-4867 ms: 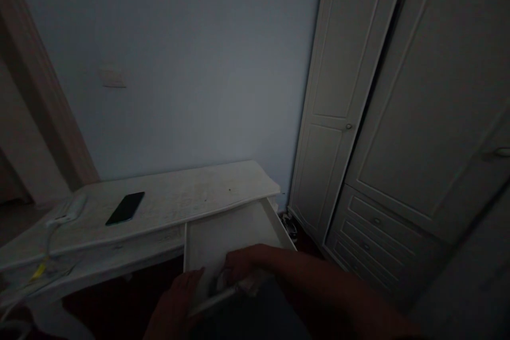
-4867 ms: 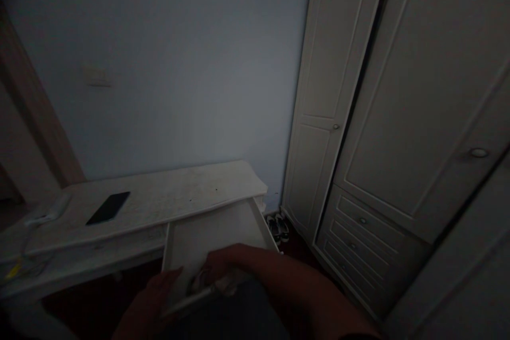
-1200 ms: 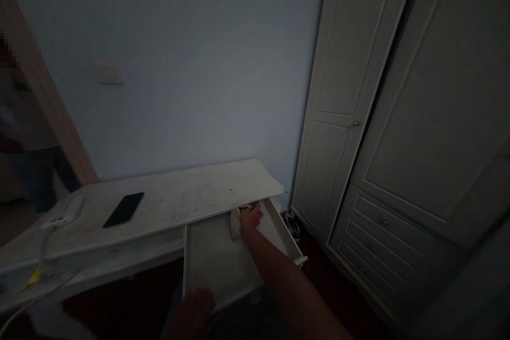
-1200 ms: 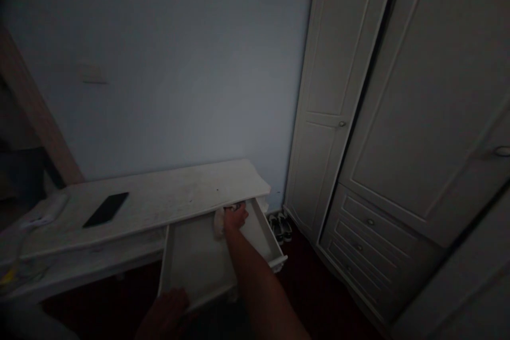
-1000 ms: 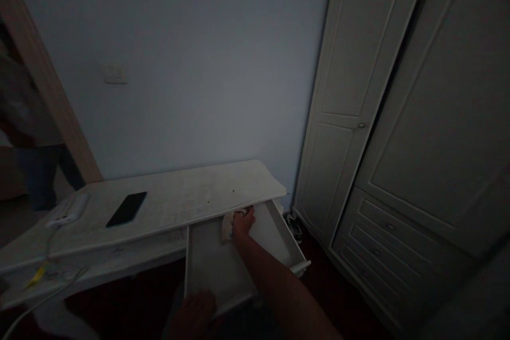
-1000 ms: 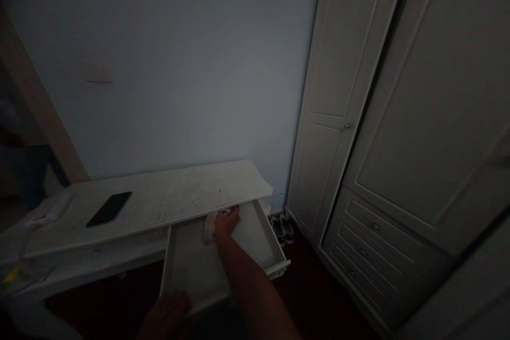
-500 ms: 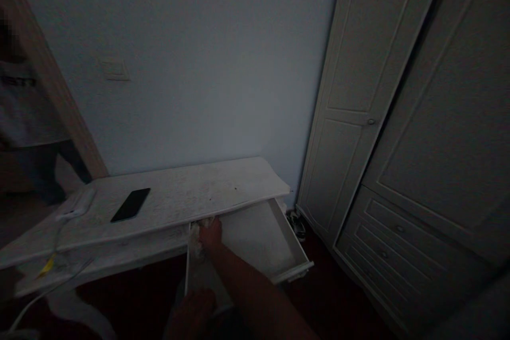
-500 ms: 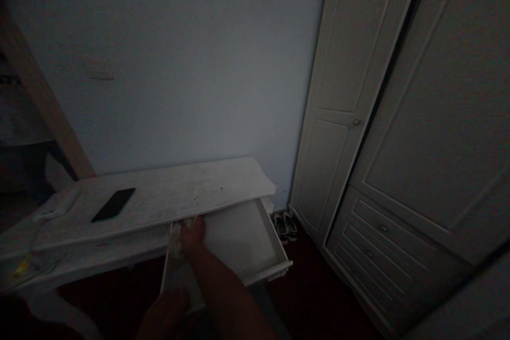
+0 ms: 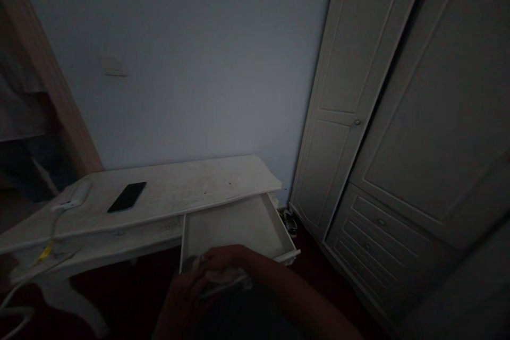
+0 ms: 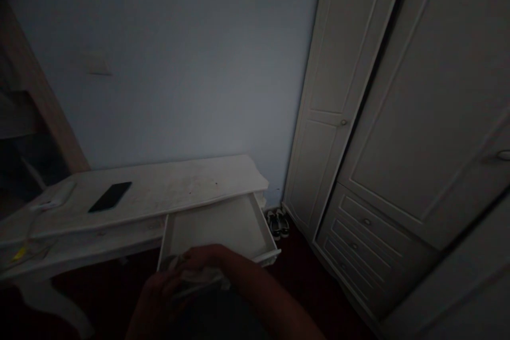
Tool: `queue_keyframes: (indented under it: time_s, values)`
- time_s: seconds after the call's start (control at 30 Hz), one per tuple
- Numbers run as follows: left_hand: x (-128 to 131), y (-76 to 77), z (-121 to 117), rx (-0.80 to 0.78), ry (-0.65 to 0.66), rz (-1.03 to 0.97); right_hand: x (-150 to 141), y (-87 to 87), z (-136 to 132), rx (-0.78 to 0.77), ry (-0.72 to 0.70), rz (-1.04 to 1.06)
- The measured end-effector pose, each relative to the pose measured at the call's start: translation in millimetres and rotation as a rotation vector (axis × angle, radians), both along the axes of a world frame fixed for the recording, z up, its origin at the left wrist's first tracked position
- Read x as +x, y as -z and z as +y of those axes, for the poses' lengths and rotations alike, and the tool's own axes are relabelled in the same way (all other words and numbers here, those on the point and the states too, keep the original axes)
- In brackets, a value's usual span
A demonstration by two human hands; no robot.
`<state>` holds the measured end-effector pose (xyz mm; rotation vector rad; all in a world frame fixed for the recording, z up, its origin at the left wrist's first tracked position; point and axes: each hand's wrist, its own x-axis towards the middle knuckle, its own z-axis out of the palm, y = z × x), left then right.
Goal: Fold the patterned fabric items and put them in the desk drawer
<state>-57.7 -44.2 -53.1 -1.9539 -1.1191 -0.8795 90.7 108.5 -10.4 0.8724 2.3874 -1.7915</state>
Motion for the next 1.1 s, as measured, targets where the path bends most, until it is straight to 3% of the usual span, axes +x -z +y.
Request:
queue_keyframes:
  time_s: [0.2,0.37,0.47,0.53,0.6,0.77,0.83,0.9,0.97,1.1]
  values:
    - [-9,9.6,6,-0.024,-0.009,-0.033,-6,-10.8,-6,0.051,-0.038,0.062]
    - [-9,13.8,8,-0.139,-0.058,-0.068,53,-43.8,4,0.25,-0.163,0.017]
    - [-6,12.9,10,-0.198,-0.084,-0.083,96,-66.0,12,0.354,-0.152,-0.123]
    - [-4,11.2,11,-0.191,-0.073,-0.066,108,-71.0,11,0.361,-0.135,-0.166]
    - [-3,9.6,11,-0.164,-0.061,-0.056,98,-65.0,3,0.379,-0.142,-0.144]
    - [-6,7.8,6,-0.141,-0.072,-0.087,29,-29.8,-30,0.564,-0.252,0.143]
    - [-8,7.5,5,-0.127,-0.046,-0.07,26,-25.5,-37,0.688,-0.313,0.182]
    - [-11,6.9,6,-0.129,-0.016,-0.03,51,-30.9,-39,0.825,-0.366,0.155]
    - [-15,6.6,8,-0.144,0.003,0.005,96,-43.0,-37,0.919,-0.362,0.087]
    - [-29,12.9,2,-0.24,-0.074,-0.058,181,-65.8,-37,0.935,-0.18,-0.055]
